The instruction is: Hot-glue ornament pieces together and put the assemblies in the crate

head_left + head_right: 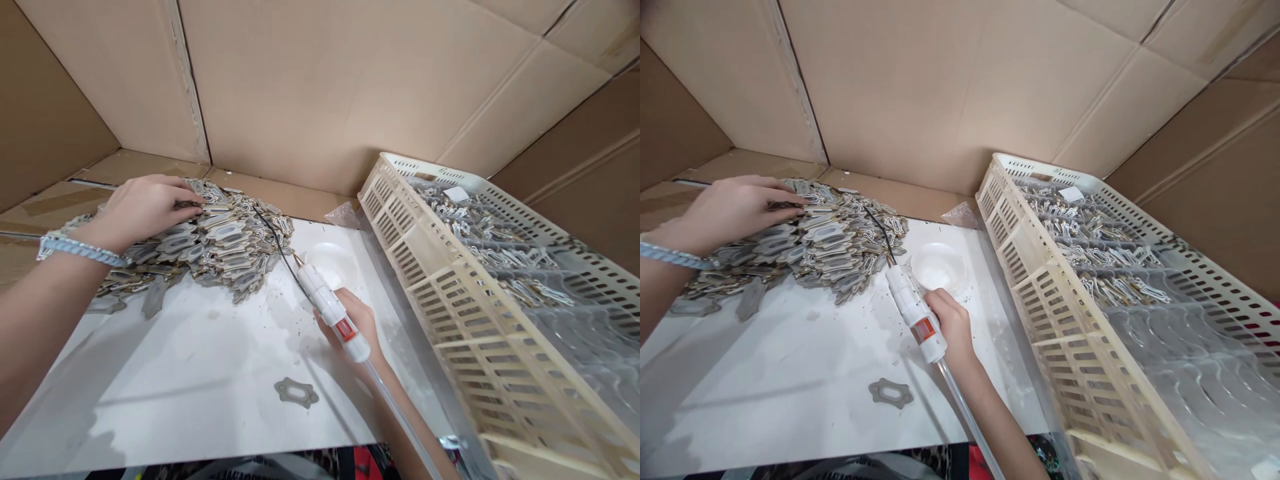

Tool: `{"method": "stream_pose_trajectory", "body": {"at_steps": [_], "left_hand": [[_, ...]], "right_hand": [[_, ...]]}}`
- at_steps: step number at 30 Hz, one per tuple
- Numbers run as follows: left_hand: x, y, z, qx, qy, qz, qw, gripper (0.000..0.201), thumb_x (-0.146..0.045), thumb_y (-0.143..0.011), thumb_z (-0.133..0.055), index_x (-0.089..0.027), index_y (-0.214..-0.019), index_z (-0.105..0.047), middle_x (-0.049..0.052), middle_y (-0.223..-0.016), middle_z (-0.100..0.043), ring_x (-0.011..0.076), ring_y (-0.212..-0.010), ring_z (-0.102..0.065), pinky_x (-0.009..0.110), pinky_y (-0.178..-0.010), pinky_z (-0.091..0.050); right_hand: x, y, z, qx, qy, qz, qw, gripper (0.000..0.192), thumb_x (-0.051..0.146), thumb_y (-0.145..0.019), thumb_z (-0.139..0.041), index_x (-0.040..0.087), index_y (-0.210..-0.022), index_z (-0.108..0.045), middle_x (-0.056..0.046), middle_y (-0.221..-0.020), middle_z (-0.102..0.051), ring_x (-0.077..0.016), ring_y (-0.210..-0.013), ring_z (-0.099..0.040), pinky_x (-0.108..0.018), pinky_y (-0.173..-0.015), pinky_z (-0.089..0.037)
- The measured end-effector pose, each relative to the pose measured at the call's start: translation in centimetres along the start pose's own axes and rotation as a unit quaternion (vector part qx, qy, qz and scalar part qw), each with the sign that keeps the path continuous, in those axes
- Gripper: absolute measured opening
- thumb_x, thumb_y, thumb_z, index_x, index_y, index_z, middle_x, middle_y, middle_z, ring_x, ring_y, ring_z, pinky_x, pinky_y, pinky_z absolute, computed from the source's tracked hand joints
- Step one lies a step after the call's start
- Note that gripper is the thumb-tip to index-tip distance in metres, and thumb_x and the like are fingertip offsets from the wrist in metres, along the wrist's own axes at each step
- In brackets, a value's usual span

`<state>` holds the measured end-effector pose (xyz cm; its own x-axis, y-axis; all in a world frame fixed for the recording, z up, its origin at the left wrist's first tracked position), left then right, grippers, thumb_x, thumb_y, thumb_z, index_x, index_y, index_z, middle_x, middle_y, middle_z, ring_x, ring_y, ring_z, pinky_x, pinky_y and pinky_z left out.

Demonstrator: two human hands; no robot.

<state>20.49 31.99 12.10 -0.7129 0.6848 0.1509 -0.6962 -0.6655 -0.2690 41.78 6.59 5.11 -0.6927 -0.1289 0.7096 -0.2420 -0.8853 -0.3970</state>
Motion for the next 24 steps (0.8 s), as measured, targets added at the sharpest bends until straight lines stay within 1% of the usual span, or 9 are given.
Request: {"method": "stream_pose_trajectory", "body": {"at_steps": [4, 7, 10, 14, 15, 17, 20, 22, 24], "left_hand": [[-0.5, 0.3, 0.4, -0.006, -0.01, 0.002, 1.0, 0.055, -0.043, -0.102, -0.022, -0.019, -0.112, -0.071, 0.003, -0.114, -0.068, 0.0184, -0.099, -0.059, 0.028, -0.069, -0.038], [-0.5, 0.7, 0.8, -0.02, -0.011, 0.013, 1.0, 0.058, -0.044, -0.103, -0.02, -0.019, -0.114, -0.07, 0.003, -0.115, -0.069, 0.019, -0.1, -0.059, 0.029, -0.069, -0.038], [0.1, 1.0, 0.8, -0.042, -0.001, 0.035, 0.999, 0.06, -0.047, -0.101, -0.018, -0.02, -0.115, -0.07, 0.004, -0.115, -0.069, 0.0204, -0.099, -0.061, 0.031, -0.07, -0.039], [1.5, 0.9, 0.6, -0.074, 0.03, 0.076, 0.994, 0.066, -0.056, -0.093, -0.021, -0.019, -0.11, -0.072, 0.006, -0.112, -0.069, 0.0237, -0.096, -0.062, 0.033, -0.071, -0.04], [1.9, 0.8, 0.6, -0.077, 0.042, 0.085, 0.993, 0.067, -0.058, -0.09, -0.021, -0.018, -0.108, -0.073, 0.007, -0.109, -0.07, 0.0236, -0.093, -0.063, 0.033, -0.071, -0.041], [2.8, 0.6, 0.5, -0.07, 0.068, 0.106, 0.99, 0.069, -0.062, -0.087, -0.024, -0.018, -0.102, -0.073, 0.006, -0.092, -0.07, 0.0214, -0.08, -0.062, 0.031, -0.07, -0.042], [4.1, 0.5, 0.4, -0.045, 0.099, 0.142, 0.984, 0.067, -0.068, -0.083, -0.03, -0.018, -0.095, -0.074, 0.002, -0.066, -0.063, 0.0171, -0.06, -0.056, 0.028, -0.063, -0.041], [4.6, 0.7, 0.6, -0.042, 0.103, 0.157, 0.981, 0.067, -0.068, -0.083, -0.031, -0.018, -0.096, -0.073, 0.001, -0.064, -0.061, 0.0162, -0.059, -0.056, 0.027, -0.063, -0.042], [4.9, 1.0, 1.0, -0.055, 0.089, 0.165, 0.981, 0.067, -0.066, -0.085, -0.028, -0.018, -0.1, -0.072, 0.003, -0.075, -0.065, 0.0179, -0.069, -0.06, 0.029, -0.069, -0.043]], "right_hand": [[0.3, -0.1, 0.1, -0.014, 0.011, 0.023, 1.0, 0.021, 0.024, -0.081, -0.058, 0.022, -0.064, -0.046, 0.003, -0.065, -0.05, -0.0123, -0.055, -0.049, -0.023, -0.051, -0.035], [0.4, -0.2, 0.1, -0.014, 0.013, 0.03, 0.999, 0.022, 0.023, -0.081, -0.057, 0.022, -0.064, -0.044, 0.003, -0.064, -0.049, -0.012, -0.055, -0.049, -0.022, -0.051, -0.035], [0.4, -0.2, 0.1, -0.011, 0.016, 0.027, 0.999, 0.022, 0.023, -0.082, -0.057, 0.022, -0.064, -0.043, 0.003, -0.064, -0.048, -0.0118, -0.055, -0.048, -0.022, -0.051, -0.033], [0.0, 0.0, -0.1, -0.004, 0.012, 0.012, 1.0, 0.024, 0.022, -0.083, -0.057, 0.022, -0.064, -0.042, 0.003, -0.064, -0.048, -0.0116, -0.056, -0.047, -0.022, -0.052, -0.033], [-0.1, 0.1, -0.2, -0.002, 0.008, 0.007, 1.0, 0.024, 0.022, -0.083, -0.058, 0.022, -0.064, -0.042, 0.003, -0.065, -0.048, -0.0115, -0.056, -0.047, -0.022, -0.052, -0.033], [-0.3, 0.2, -0.2, 0.002, -0.002, 0.001, 1.0, 0.024, 0.021, -0.083, -0.059, 0.022, -0.065, -0.043, 0.003, -0.067, -0.049, -0.0115, -0.057, -0.048, -0.022, -0.054, -0.034], [-0.3, 0.3, -0.3, 0.006, -0.012, 0.002, 1.0, 0.023, 0.021, -0.084, -0.059, 0.022, -0.066, -0.044, 0.003, -0.068, -0.049, -0.0117, -0.058, -0.049, -0.022, -0.054, -0.035], [-0.3, 0.3, -0.3, 0.006, -0.014, 0.003, 1.0, 0.023, 0.021, -0.084, -0.059, 0.022, -0.066, -0.044, 0.003, -0.068, -0.049, -0.0117, -0.058, -0.049, -0.022, -0.054, -0.035], [-0.2, 0.2, -0.2, 0.002, -0.01, 0.004, 1.0, 0.022, 0.02, -0.083, -0.059, 0.022, -0.066, -0.045, 0.003, -0.068, -0.05, -0.0118, -0.058, -0.049, -0.022, -0.054, -0.035]]}}
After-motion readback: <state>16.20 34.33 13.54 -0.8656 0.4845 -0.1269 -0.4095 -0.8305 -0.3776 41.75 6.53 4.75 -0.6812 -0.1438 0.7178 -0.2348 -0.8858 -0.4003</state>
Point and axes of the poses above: each hand's wrist, its own y-axis away from the middle knuckle, its own z-axis out of the back of the hand, x = y × z, the point moved 8 cm from there along -y, towards the middle knuckle
